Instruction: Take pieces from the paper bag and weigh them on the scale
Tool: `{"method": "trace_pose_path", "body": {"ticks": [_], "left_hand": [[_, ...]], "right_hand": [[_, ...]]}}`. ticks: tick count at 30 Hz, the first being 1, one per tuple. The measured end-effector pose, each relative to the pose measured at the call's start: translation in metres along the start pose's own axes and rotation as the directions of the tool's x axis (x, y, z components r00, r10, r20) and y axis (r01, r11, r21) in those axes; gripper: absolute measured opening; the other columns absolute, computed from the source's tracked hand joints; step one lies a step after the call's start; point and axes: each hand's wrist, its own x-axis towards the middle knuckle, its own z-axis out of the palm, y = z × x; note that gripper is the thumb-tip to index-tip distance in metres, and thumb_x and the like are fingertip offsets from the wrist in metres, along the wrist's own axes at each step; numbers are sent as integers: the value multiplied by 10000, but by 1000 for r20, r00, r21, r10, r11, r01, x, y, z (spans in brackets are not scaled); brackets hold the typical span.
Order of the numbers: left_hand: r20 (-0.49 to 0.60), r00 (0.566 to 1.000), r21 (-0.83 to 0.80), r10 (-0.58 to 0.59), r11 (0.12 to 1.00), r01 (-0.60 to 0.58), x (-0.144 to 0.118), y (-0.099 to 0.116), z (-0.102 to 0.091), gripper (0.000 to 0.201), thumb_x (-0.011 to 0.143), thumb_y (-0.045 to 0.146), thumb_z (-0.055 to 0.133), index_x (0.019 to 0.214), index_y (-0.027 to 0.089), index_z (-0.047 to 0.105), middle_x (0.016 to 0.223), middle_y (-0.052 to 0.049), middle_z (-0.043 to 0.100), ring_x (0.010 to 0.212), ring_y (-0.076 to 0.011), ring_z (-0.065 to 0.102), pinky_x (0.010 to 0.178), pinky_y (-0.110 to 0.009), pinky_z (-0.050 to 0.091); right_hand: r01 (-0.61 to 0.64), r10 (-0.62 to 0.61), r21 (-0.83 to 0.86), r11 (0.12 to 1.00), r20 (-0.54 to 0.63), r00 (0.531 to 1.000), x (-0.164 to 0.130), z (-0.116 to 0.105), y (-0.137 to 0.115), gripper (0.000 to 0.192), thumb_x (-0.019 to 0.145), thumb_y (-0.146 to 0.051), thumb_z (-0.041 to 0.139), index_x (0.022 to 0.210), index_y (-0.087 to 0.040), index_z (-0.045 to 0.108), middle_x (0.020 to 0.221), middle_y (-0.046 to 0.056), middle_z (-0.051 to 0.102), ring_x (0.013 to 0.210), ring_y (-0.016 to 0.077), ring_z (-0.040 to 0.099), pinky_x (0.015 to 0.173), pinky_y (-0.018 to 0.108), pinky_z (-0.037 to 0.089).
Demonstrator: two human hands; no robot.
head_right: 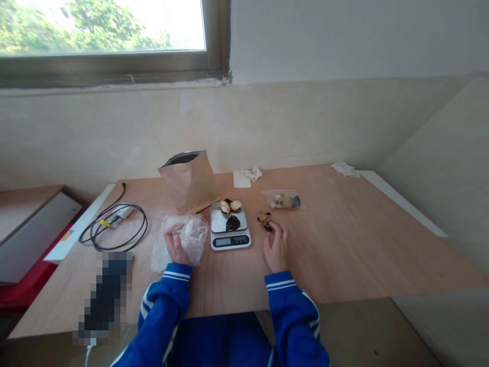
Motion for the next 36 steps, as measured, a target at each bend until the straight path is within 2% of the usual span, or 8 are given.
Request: {"method": "trace_pose_path", "body": {"ticks": [6,13,19,22,24,28,32,36], "left_hand": [[9,1000,16,-27,1000,27,-1,-2,0,367,893,493,389,1015,183,543,1010,-79,584,981,-234,548,910,-410,403],[2,999,42,-48,998,48,1,2,0,405,882,523,379,999,172,543,999,-86,585,982,-235,553,918,-412,409],[-7,999,49,-47,998,47,0,2,0,382,887,502,388,992,174,553,992,-84,593,983,-237,555,917,-432,411],[-24,999,42,-40,998,41,0,-1,1,381,888,496,385,999,173,556,979,-80,598,970,-236,558,905,-434,418],[-19,999,37,-44,998,45,0,-2,1,379,890,491,387,1002,170,555,987,-84,599,974,-235,558,906,-426,417],[-6,999,45,-49,998,49,0,-2,-1,376,898,480,377,1008,164,550,994,-90,593,975,-233,555,903,-410,416],[17,999,59,-43,997,42,0,-2,-2,371,904,475,363,1004,164,538,992,-94,587,974,-230,553,903,-399,415],[19,998,47,-55,997,54,-1,-1,-2,373,899,479,370,1001,162,537,995,-98,583,979,-232,552,909,-399,412]], "right_hand": [[29,-27,-63,998,42,999,24,10,2,335,876,-285,454,1178,-168,540,1188,157,517,1148,293,460,957,504,371],[22,102,-383,924,301,948,55,21,-7,347,808,-283,556,1126,-144,574,1147,172,551,1050,322,460,844,449,365],[-27,150,-382,924,297,943,64,13,-25,329,792,-273,585,1103,-163,595,1088,149,607,1050,332,469,841,447,330],[-29,83,-258,966,201,976,65,4,-57,364,817,-325,565,1153,-184,571,1096,125,620,1055,318,468,867,443,313],[72,-42,-137,988,206,978,62,2,-86,379,833,-341,542,1184,-197,551,1123,111,614,1061,296,467,882,422,309],[335,-317,26,942,394,863,49,13,-132,368,831,-295,540,1194,-232,554,1183,84,601,1090,272,462,924,418,289],[397,-346,-14,918,461,817,36,28,-141,359,823,-206,521,1178,-215,573,1190,106,595,1092,290,457,948,466,264],[377,-329,-24,926,439,836,31,23,-131,399,844,-210,497,1240,-224,541,1258,106,551,1105,288,453,943,464,270]]}}
